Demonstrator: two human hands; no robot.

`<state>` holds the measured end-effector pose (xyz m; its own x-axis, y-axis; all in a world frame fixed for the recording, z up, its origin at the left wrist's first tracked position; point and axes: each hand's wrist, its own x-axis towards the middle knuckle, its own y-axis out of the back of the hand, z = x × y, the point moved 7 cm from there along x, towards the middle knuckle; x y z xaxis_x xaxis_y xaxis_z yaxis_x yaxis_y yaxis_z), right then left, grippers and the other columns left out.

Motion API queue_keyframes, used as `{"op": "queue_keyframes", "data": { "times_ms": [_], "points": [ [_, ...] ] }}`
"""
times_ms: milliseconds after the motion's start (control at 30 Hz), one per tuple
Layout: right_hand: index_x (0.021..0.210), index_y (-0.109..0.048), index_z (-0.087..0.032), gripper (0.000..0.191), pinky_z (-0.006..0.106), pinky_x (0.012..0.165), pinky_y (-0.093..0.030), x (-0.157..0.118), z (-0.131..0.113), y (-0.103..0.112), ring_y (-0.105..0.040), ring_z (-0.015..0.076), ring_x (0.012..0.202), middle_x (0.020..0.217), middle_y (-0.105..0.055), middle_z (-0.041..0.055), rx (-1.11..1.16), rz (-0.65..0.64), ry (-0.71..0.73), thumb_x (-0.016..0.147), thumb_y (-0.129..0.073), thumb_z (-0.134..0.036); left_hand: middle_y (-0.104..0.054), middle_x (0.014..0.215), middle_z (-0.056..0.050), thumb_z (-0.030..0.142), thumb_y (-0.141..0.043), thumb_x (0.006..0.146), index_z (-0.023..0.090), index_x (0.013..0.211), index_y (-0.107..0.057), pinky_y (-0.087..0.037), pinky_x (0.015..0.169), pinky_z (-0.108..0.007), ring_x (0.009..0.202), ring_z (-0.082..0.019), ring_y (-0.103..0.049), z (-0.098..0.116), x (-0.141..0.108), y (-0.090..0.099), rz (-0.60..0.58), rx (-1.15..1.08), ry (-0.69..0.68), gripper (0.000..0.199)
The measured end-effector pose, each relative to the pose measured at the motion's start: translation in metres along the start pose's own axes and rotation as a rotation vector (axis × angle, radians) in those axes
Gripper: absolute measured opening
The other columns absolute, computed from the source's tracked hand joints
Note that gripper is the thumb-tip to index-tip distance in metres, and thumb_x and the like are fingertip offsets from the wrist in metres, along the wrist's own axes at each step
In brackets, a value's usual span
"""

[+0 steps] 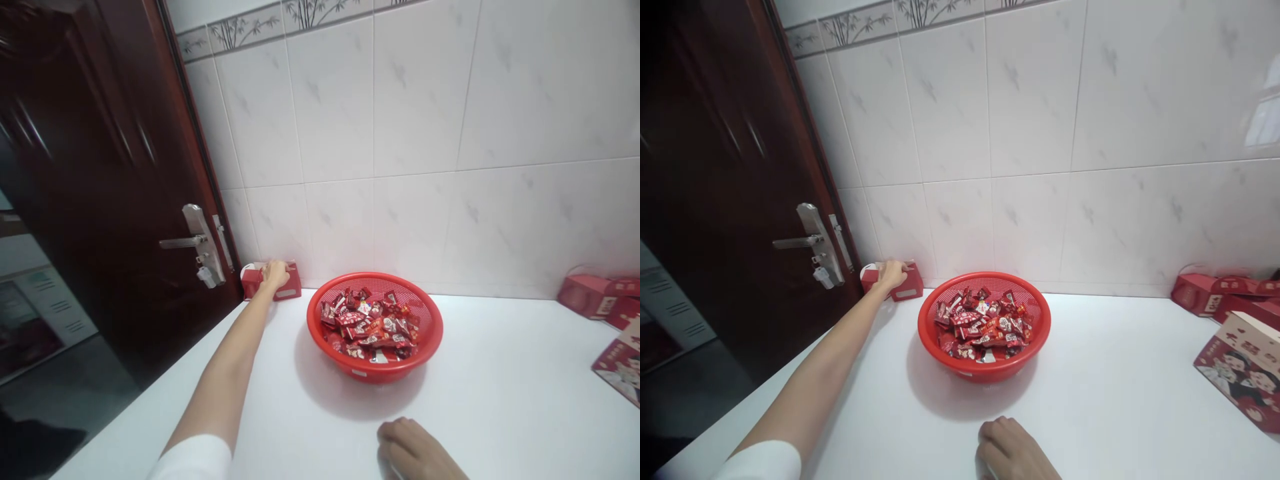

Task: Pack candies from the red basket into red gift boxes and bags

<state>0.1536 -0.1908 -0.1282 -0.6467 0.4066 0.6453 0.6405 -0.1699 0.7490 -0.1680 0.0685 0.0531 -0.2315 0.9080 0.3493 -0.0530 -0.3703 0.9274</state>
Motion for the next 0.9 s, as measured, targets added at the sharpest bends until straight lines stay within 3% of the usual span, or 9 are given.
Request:
{"op": "queue_keyframes", "data": {
  "times_ms": [133,267,367,433,500,600,700,800,900],
  "points": [
    [0.092,-0.055,-0.02,0.013,0.031,0.068,-0.051,0.007,-0.006,0.013,-0.057,0.0184,0.077,0.093,-0.065,0.008,0.1,-0.032,-0.054,0.09,-0.048,-0.009,-0.077,0.114,-0.011,0.015,-0.058,0.081,0.023,0.106,-0.079,-0.053,0.097,-0.042,0.112,-0.033,-0.069,-0.005,-0.02,0.028,0.032,-0.026,0.012,0.033],
    [0.093,-0.056,-0.02,0.015,0.032,0.071,-0.054,0.014,-0.013,0.027,-0.059,0.0185,0.081,0.096,-0.065,0.0087,0.198,-0.018,-0.118,0.094,-0.045,-0.01,-0.076,0.118,-0.009,0.023,-0.054,0.086,0.021,0.115,-0.076,-0.055,0.096,-0.037,0.112,-0.03,-0.069,-0.017,-0.05,0.086,0.137,-0.072,-0.001,0.037],
    [0.092,-0.056,-0.021,0.016,0.032,0.071,-0.054,0.017,-0.011,0.036,-0.06,0.0187,0.082,0.093,-0.063,0.0078,0.258,0.04,-0.192,0.098,-0.042,-0.016,-0.076,0.109,-0.007,0.031,-0.056,0.082,0.022,0.102,-0.077,-0.056,0.093,-0.036,0.101,-0.029,-0.071,-0.015,-0.092,0.148,0.322,-0.172,-0.126,0.03],
    [0.094,-0.057,-0.022,0.016,0.032,0.071,-0.055,0.016,-0.007,0.042,-0.062,0.019,0.082,0.092,-0.063,0.0072,0.297,0.089,-0.24,0.099,-0.042,-0.02,-0.076,0.104,-0.003,0.037,-0.058,0.08,0.026,0.094,-0.076,-0.058,0.086,-0.034,0.093,-0.027,-0.071,-0.003,-0.129,0.176,0.319,-0.228,-0.219,0.026],
    [0.107,-0.059,-0.023,0.016,0.033,0.073,-0.057,0.014,0.0,0.05,-0.065,0.0201,0.085,0.099,-0.066,0.0082,0.326,0.155,-0.272,0.1,-0.045,-0.024,-0.075,0.099,-0.001,0.043,-0.058,0.081,0.027,0.09,-0.075,-0.058,0.081,-0.033,0.09,-0.026,-0.069,0.021,-0.171,0.19,0.263,-0.293,-0.349,0.025],
    [0.133,-0.051,-0.025,0.035,0.034,0.082,-0.059,0.011,0.012,0.064,-0.068,0.0219,0.095,0.115,-0.068,0.0103,0.36,0.227,-0.317,0.098,-0.053,-0.033,-0.074,0.098,-0.002,0.04,-0.056,0.088,0.027,0.092,-0.075,-0.056,0.085,-0.034,0.092,-0.025,-0.069,0.074,-0.236,0.18,0.125,-0.397,-0.655,0.024],
    [0.145,-0.041,-0.027,0.052,0.038,0.089,-0.057,0.013,0.016,0.078,-0.066,0.0242,0.107,0.131,-0.062,0.0124,0.478,0.247,-0.339,0.098,-0.053,-0.048,-0.073,0.107,-0.005,0.024,-0.05,0.094,0.026,0.101,-0.073,-0.056,0.086,-0.036,0.095,-0.023,-0.069,0.12,-0.286,0.141,-0.06,-0.415,-0.882,0.024],
    [0.15,-0.034,-0.027,0.073,0.042,0.096,-0.055,0.016,0.011,0.089,-0.061,0.0289,0.119,0.14,-0.056,0.0146,0.573,0.25,-0.318,0.092,-0.053,-0.066,-0.068,0.121,-0.01,0.015,-0.048,0.095,0.022,0.106,-0.069,-0.056,0.087,-0.042,0.104,-0.025,-0.068,0.15,-0.311,0.105,-0.092,-0.402,-1.008,0.025],
    [0.149,-0.034,-0.025,0.077,0.043,0.099,-0.053,0.017,0.005,0.092,-0.059,0.0307,0.123,0.14,-0.056,0.0156,0.542,0.215,-0.304,0.089,-0.061,-0.064,-0.064,0.128,-0.013,0.012,-0.049,0.094,0.02,0.109,-0.067,-0.058,0.087,-0.045,0.108,-0.028,-0.067,0.168,-0.32,0.084,-0.113,-0.441,-1.056,0.025]
  ]
}}
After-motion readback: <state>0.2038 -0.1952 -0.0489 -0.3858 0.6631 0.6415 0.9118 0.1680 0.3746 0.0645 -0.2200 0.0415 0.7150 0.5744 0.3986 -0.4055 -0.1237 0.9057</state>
